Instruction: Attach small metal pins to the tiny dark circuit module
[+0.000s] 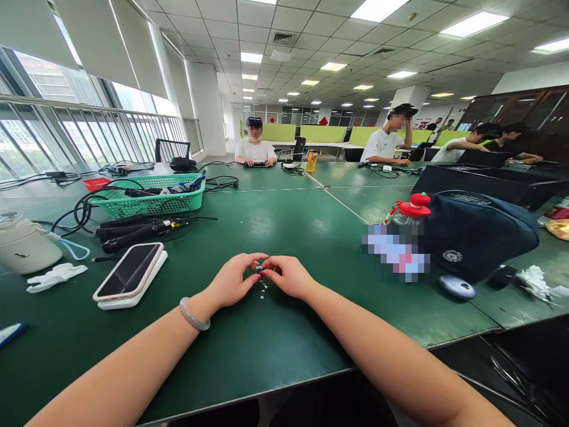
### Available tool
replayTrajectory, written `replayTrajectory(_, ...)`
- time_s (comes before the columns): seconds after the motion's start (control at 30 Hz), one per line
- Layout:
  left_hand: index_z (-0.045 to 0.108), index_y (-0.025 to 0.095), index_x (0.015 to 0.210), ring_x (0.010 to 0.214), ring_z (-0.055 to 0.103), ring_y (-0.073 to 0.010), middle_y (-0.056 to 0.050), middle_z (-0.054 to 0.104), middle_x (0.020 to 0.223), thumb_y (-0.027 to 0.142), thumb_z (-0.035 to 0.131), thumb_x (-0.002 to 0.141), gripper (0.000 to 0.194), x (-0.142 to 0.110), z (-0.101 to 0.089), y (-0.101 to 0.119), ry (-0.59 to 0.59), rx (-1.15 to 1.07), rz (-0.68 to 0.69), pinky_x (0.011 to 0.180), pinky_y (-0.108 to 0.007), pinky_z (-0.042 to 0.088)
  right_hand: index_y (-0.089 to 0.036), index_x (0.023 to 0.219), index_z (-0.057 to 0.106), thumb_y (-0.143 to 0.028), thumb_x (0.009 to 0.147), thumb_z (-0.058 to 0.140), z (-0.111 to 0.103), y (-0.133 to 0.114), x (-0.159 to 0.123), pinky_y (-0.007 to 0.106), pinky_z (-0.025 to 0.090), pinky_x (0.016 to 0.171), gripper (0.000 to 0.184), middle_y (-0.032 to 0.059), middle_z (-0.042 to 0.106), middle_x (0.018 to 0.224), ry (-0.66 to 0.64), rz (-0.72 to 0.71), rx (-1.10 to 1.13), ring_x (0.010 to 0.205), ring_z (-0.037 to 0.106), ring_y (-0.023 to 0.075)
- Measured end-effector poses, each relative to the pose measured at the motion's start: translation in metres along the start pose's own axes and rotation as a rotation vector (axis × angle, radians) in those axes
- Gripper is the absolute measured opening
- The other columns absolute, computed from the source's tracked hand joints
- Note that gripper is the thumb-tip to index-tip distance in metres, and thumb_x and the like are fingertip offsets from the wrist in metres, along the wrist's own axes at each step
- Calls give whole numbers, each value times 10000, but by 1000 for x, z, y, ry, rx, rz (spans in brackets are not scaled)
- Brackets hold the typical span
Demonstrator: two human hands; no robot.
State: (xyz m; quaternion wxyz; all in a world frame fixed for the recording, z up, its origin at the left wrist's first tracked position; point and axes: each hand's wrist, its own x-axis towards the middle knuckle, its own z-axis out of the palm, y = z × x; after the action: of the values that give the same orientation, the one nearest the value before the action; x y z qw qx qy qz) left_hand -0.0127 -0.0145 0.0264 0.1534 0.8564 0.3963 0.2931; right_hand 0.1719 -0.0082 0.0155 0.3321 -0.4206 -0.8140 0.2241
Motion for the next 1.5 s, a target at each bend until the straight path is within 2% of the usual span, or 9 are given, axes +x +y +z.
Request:
replayTrajectory(0.33, 481, 256, 1204, 874, 553, -179, -32, 611, 921, 273, 521, 798, 408, 1, 1, 0, -4, 48, 6, 854, -365, 420, -184, 812, 638, -243, 808, 540, 0, 0, 0, 198, 352, 576, 114, -21, 591, 653, 0, -13, -10, 551, 458, 79)
replayTrajectory(0.47, 462, 246, 1232, 895, 550, -190, -27, 629, 899, 305, 513, 800, 440, 2, 2, -3, 5, 94, -35, 867, -381, 413, -186, 818, 622, -243, 820, 526, -1, 0, 0, 200, 350, 580, 112, -20, 596, 673, 28, -27, -10, 560, 461, 80)
replayTrajectory(0.6, 633, 231, 988, 960, 533, -221, -45, 654, 915, 367, 506, 797, 267, 4, 2, -5, -33, 166, -20, 853, -390, 425, -194, 818, 620, -225, 825, 516, -1, 1, 0, 206, 353, 598, 109, -15, 605, 701, 31, -34, -24, 593, 473, 89)
replayTrajectory(0.7, 670, 223, 852, 997, 518, -226, -47, 665, 889, 370, 506, 797, 228, 4, 3, -6, -47, 193, 24, 881, -398, 416, -197, 807, 620, -185, 814, 516, 0, 3, 0, 206, 356, 611, 105, -15, 605, 707, 17, -51, -33, 615, 481, 95)
replayTrajectory(0.9, 673, 232, 811, 985, 525, -206, -28, 675, 869, 312, 486, 816, 204, 4, 3, -3, -63, 171, 101, 896, -384, 413, -199, 797, 619, -155, 802, 517, 0, 3, 0, 205, 358, 623, 112, -13, 608, 725, 12, -77, -36, 638, 491, 99)
replayTrajectory(1.2, 663, 219, 751, 1011, 521, -211, -31, 666, 801, 291, 482, 807, 203, 4, 1, -5, -81, 177, 50, 879, -368, 415, -201, 835, 627, -217, 817, 522, -1, 0, 0, 209, 353, 603, 108, -13, 613, 712, 8, -52, -36, 605, 477, 94)
replayTrajectory(1.3, 658, 229, 895, 957, 546, -201, -35, 664, 895, 274, 483, 801, 204, 3, 1, -3, -59, 157, 38, 846, -347, 429, -202, 832, 628, -231, 813, 530, -2, 0, -1, 210, 354, 604, 104, -15, 615, 716, 13, -39, -20, 596, 475, 90)
replayTrajectory(1.4, 563, 253, 1132, 895, 566, -190, -32, 651, 960, 272, 508, 784, 353, 3, 1, -2, -40, 119, -14, 813, -338, 440, -194, 811, 630, -233, 803, 542, -3, 0, -1, 210, 349, 602, 96, -15, 606, 701, 14, -30, -31, 594, 474, 89)
replayTrajectory(1.5, 483, 269, 1222, 880, 571, -182, -19, 641, 951, 274, 527, 773, 451, 2, 2, -3, -25, 82, -49, 816, -332, 438, -190, 787, 629, -245, 801, 549, -2, -1, -1, 206, 334, 584, 98, -22, 585, 658, -9, -17, -62, 585, 466, 87)
